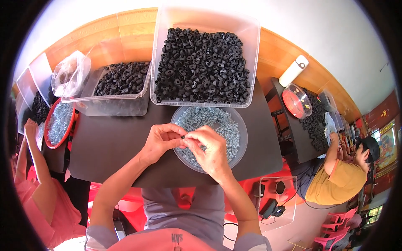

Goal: Manually assembling small black plastic rings with grey inserts by hand at a workshop table.

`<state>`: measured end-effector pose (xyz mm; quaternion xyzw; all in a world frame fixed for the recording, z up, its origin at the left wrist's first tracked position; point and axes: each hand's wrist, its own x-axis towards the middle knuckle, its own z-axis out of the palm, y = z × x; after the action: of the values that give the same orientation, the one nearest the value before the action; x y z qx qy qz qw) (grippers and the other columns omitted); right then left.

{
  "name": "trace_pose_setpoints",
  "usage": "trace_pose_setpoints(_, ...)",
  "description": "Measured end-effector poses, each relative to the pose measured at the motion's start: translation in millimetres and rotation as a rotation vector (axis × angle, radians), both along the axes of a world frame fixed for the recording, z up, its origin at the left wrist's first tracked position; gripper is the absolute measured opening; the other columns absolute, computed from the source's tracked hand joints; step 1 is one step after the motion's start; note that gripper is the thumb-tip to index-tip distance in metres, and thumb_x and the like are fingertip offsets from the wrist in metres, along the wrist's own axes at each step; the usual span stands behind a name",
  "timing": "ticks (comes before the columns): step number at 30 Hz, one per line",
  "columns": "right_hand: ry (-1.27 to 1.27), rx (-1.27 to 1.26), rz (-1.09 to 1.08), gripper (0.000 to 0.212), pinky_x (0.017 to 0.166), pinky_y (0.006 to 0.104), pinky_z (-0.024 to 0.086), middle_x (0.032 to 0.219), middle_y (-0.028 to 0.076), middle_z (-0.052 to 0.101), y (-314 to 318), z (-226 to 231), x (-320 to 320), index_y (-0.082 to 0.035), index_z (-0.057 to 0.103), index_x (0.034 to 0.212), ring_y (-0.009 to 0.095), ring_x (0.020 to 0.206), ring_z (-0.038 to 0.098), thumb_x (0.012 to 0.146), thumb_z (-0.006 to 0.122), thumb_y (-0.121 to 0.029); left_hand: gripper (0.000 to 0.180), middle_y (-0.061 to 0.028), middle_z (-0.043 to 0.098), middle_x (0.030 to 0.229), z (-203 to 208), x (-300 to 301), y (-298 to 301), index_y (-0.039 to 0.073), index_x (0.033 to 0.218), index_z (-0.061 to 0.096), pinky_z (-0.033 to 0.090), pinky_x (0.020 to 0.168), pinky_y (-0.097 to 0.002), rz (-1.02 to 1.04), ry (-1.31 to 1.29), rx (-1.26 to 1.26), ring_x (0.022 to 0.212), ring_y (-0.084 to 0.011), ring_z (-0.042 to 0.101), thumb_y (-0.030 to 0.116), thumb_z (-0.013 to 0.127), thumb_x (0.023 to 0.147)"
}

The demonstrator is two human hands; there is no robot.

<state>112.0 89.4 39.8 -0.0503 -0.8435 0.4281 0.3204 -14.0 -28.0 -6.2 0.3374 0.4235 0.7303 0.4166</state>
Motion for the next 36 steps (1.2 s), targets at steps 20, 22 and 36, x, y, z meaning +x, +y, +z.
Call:
trace_pose_setpoints(20, -0.210, 0.610, -0.347, 0.005, 0.068, 0.0388, 0.048, 0.075, 0.008, 0.060, 136.7, 60.2, -132.4, -0.011, 0.069, 0.078, 0.027, 0.077, 0.062, 0.076, 0.065, -0.011, 0.014, -0.0087, 0.064, 0.090, -5.1, -1.2, 1.3, -0.003, 0.096, 0.060, 0.056, 0.074, -0.0296, 0.021, -0.068, 0.062, 0.083, -0.0193, 0.067, -0.007, 0.062, 0.082)
trace_pose_setpoints(22, -0.228, 0.648, -0.364, 0.005, 0.069, 0.0391, 0.048, 0.074, 0.008, 0.060, 139.6, 62.3, -143.9, -0.011, 0.069, 0.078, 0.027, 0.076, 0.062, 0.075, 0.065, -0.011, 0.014, -0.0087, 0.064, 0.090, -4.5, -1.4, 2.1, -0.003, 0.096, 0.060, 0.056, 0.074, -0.0296, 0.005, -0.080, 0.064, 0.083, -0.0191, 0.067, -0.007, 0.063, 0.082)
trace_pose_setpoints(36, -0.469, 0.770, -0.183, 0.016, 0.080, 0.0383, 0.048, 0.088, 0.010, 0.055, 141.2, 68.7, -164.7, -0.006, 0.066, 0.087, 0.028, 0.093, 0.059, 0.072, 0.070, -0.006, 0.014, -0.0074, 0.064, 0.087, -5.6, -1.1, 1.1, -0.003, 0.096, 0.060, 0.054, 0.074, -0.0279, -0.017, -0.100, 0.058, 0.081, -0.0147, 0.065, -0.005, 0.062, 0.083)
